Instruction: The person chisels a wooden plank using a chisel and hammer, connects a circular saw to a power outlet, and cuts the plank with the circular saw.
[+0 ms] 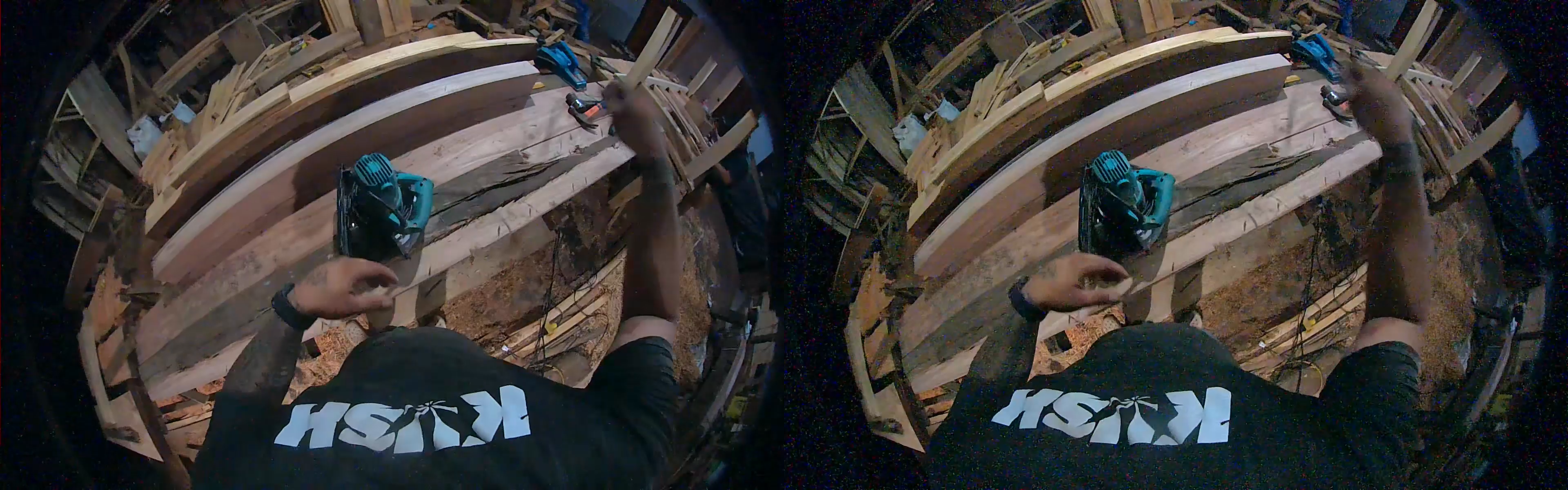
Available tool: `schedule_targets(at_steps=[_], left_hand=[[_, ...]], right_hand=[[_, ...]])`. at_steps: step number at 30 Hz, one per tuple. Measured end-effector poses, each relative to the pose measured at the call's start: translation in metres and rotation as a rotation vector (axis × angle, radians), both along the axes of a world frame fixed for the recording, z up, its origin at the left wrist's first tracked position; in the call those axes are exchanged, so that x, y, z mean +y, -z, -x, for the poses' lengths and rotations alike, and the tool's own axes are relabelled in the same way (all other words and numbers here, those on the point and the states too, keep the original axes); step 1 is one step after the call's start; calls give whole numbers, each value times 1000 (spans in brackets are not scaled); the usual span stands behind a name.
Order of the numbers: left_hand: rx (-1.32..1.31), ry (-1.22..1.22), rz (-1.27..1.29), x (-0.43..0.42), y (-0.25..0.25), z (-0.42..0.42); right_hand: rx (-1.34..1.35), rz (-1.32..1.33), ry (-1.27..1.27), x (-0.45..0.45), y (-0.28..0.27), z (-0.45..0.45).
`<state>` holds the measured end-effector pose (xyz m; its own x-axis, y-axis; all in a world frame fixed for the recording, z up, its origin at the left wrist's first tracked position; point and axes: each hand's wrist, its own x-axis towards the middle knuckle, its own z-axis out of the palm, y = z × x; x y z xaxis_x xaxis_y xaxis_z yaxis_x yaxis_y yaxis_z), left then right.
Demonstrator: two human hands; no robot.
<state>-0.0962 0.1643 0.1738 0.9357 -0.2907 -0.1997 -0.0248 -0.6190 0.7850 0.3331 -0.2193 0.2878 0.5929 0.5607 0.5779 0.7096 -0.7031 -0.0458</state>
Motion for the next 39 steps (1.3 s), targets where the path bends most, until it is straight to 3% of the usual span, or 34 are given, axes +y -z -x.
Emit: schedule_targets(at_steps=[2, 4, 7, 11, 14, 17, 19, 21, 23, 25, 27, 30, 37, 39], left_hand=[[19, -9, -22, 9, -6, -5], [76, -9, -34, 31, 4, -5], [145, 11, -223, 72, 30, 18], [528, -195, -523, 104, 27, 39], [533, -256, -645, 112, -1, 23], [16, -225, -550, 130, 10, -6], [-204, -330, -314, 124, 7, -46], [-249, -436, -41, 121, 5, -95], [-482, -595, 28, 113, 23, -143], [-655, -455, -144, 127, 65, -198], [-548, -328, -109, 114, 92, -227], [168, -130, -25, 117, 77, -244], [145, -140, -16, 103, 50, -232], [80, -171, -43, 88, 40, -218]], right_hand=[[296, -453, -266, 16, -66, 41], [839, -379, -357, -27, -83, 53], [1096, 305, -192, -96, -100, 51], [976, 466, 150, -189, -85, 75], [830, 435, 390, -265, -70, 98], [661, 368, 605, -338, -61, 129], [559, 319, 734, -382, -52, 152], [452, 262, 845, -429, -48, 179], [364, 206, 960, -471, -35, 211], [299, 162, 1093, -512, -23, 260], [252, 136, 1246, -551, -10, 321], [215, 91, 1491, -595, 22, 424], [375, 125, 1951, -655, 173, 674], [610, 490, 1791, -654, 265, 731]])
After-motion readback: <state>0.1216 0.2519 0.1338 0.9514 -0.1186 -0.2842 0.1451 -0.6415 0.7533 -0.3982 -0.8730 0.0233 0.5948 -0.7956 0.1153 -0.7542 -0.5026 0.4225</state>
